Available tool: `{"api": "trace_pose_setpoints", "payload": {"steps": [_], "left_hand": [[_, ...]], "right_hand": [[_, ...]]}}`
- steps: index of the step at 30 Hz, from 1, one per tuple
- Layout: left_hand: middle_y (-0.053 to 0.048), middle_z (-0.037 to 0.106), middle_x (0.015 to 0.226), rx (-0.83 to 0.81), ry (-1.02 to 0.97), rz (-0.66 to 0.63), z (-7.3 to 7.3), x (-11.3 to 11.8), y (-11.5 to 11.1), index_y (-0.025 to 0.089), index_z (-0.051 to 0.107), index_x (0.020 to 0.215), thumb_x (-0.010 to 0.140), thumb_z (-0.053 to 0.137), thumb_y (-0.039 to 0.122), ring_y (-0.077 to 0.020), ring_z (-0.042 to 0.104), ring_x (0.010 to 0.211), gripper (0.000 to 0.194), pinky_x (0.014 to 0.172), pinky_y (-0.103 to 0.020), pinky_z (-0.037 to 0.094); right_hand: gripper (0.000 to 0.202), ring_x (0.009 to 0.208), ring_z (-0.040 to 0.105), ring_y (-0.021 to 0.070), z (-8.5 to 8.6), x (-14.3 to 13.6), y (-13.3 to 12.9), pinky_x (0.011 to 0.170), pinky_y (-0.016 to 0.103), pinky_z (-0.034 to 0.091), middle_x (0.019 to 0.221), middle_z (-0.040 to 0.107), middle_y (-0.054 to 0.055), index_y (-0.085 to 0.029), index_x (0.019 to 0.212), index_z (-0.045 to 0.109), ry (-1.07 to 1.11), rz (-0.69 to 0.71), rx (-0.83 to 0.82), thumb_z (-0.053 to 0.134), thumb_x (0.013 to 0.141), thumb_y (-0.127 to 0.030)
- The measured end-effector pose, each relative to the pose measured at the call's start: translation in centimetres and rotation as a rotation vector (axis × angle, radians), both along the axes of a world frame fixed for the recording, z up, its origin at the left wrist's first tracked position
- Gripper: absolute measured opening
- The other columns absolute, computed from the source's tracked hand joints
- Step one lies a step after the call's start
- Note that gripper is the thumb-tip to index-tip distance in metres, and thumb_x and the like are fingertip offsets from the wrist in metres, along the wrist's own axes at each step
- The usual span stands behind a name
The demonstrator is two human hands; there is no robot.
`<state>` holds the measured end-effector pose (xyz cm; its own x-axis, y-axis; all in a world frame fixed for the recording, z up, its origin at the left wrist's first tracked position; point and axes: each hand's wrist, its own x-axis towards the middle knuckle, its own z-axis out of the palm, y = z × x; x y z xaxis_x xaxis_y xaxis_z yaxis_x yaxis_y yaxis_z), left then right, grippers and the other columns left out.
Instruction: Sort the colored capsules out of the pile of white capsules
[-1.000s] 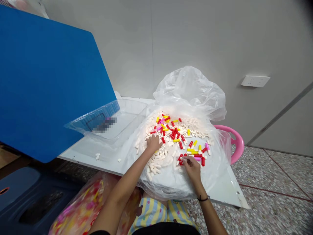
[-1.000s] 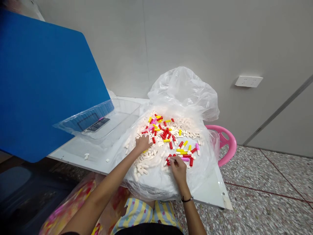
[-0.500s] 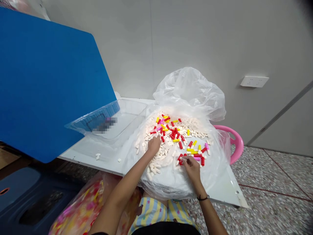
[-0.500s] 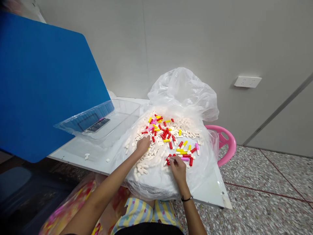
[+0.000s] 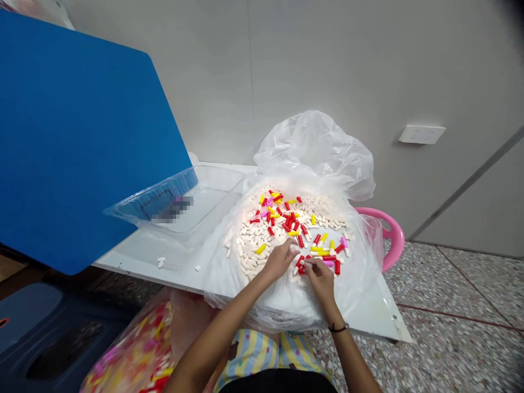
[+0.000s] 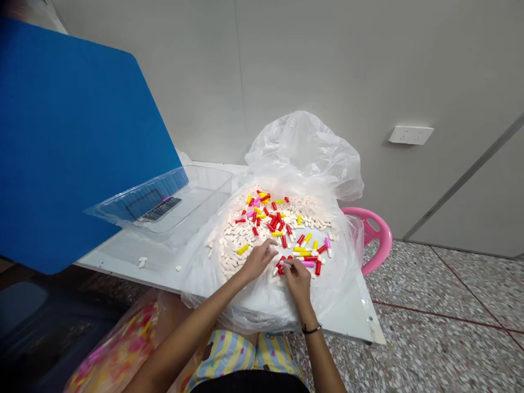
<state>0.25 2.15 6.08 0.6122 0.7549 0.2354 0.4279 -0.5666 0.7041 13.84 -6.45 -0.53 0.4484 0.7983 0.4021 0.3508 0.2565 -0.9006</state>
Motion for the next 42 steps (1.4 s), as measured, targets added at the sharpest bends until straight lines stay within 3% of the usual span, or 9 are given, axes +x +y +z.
{"api": "trace_pose_setpoints", "payload": {"steps": [6, 11, 15, 19, 23, 26, 29, 36, 42], "left_hand": [[-0.006, 0.056, 0.094, 0.011, 0.011, 0.031, -3.0, -0.1, -2.1, 0.018, 0.024, 0.137, 0.087, 0.047, 0.031, -0.0199, 0.056, 0.086, 0.057, 0.078, -0.033, 0.045], [-0.012, 0.047, 0.114, 0.124, -0.095, -0.05, -3.3, -1.0, -2.3, 0.017, 0.042, 0.124, 0.086, 0.037, 0.013, -0.0212, 0.047, 0.109, 0.039, 0.097, -0.038, 0.041], [-0.012, 0.047, 0.116, 0.111, -0.189, -0.071, -3.7, -1.5, -2.6, 0.019, 0.044, 0.123, 0.082, 0.031, 0.004, -0.0201, 0.046, 0.114, 0.046, 0.1, -0.04, 0.039], [-0.01, 0.053, 0.112, 0.053, -0.254, -0.002, -4.1, -1.7, -2.9, 0.019, 0.047, 0.119, 0.088, 0.031, 0.012, -0.0189, 0.052, 0.107, 0.035, 0.092, -0.036, 0.044], [-0.002, 0.058, 0.079, -0.042, -0.242, 0.149, -4.0, -1.7, -2.7, 0.019, 0.052, 0.103, 0.092, 0.032, 0.025, -0.0142, 0.057, 0.07, 0.023, 0.069, -0.027, 0.045], [0.001, 0.052, 0.062, -0.045, -0.226, 0.231, -3.7, -1.4, -2.4, 0.019, 0.052, 0.081, 0.092, 0.032, 0.03, -0.013, 0.053, 0.06, 0.025, 0.059, -0.024, 0.04], [0.001, 0.051, 0.063, -0.01, -0.234, 0.259, -3.4, -1.0, -2.1, 0.019, 0.05, 0.074, 0.09, 0.036, 0.03, -0.0127, 0.051, 0.061, 0.024, 0.059, -0.023, 0.037], [-0.004, 0.054, 0.084, 0.064, -0.378, 0.301, -3.3, -1.1, -2.0, 0.018, 0.05, 0.082, 0.083, 0.042, 0.019, -0.016, 0.053, 0.082, 0.009, 0.078, -0.029, 0.043], [-0.005, 0.053, 0.091, 0.048, -0.411, 0.309, -3.8, -1.1, -1.7, 0.019, 0.05, 0.088, 0.074, 0.041, 0.007, -0.0181, 0.053, 0.091, 0.021, 0.085, -0.034, 0.044]], "right_hand": [[0.013, 0.072, 0.059, 0.0163, 0.1, -0.1, 0.0, 0.066, 0.029, 0.048, 0.079, 0.064, 0.004, -0.018, 0.084, 0.064, -0.008, 0.0, -0.002, 0.057, 0.082, -0.029], [0.013, 0.071, 0.059, 0.0164, 0.0, -0.1, 0.0, 0.065, 0.029, 0.047, 0.078, 0.064, 0.004, -0.017, 0.083, 0.064, -0.027, -0.021, -0.006, 0.057, 0.081, -0.029], [0.013, 0.072, 0.059, 0.017, 0.0, -0.1, -0.1, 0.066, 0.03, 0.048, 0.079, 0.065, 0.005, -0.018, 0.083, 0.065, -0.017, -0.014, -0.013, 0.057, 0.081, -0.028], [0.013, 0.073, 0.06, 0.0172, 0.3, -0.2, -0.2, 0.067, 0.03, 0.048, 0.08, 0.065, 0.005, -0.018, 0.083, 0.065, 0.0, -0.012, -0.014, 0.057, 0.081, -0.028], [0.013, 0.073, 0.06, 0.017, 0.3, -0.2, -0.2, 0.067, 0.03, 0.048, 0.08, 0.065, 0.004, -0.018, 0.084, 0.065, 0.006, -0.008, -0.012, 0.057, 0.081, -0.027], [0.013, 0.072, 0.06, 0.0165, 0.3, -0.2, -0.2, 0.066, 0.029, 0.048, 0.079, 0.065, 0.004, -0.018, 0.083, 0.065, -0.014, -0.017, -0.009, 0.058, 0.081, -0.027], [0.013, 0.071, 0.06, 0.0162, 0.5, -0.2, -0.2, 0.065, 0.029, 0.047, 0.078, 0.065, 0.004, -0.018, 0.083, 0.066, -0.031, -0.025, -0.014, 0.058, 0.08, -0.028], [0.014, 0.075, 0.061, 0.0178, 0.7, -0.2, -0.3, 0.067, 0.031, 0.049, 0.081, 0.067, 0.005, -0.018, 0.083, 0.066, -0.035, -0.044, -0.02, 0.058, 0.08, -0.029], [0.015, 0.076, 0.062, 0.0186, 0.7, -0.2, -0.4, 0.069, 0.032, 0.05, 0.082, 0.067, 0.006, -0.018, 0.083, 0.066, -0.01, -0.041, -0.03, 0.057, 0.08, -0.03]]}}
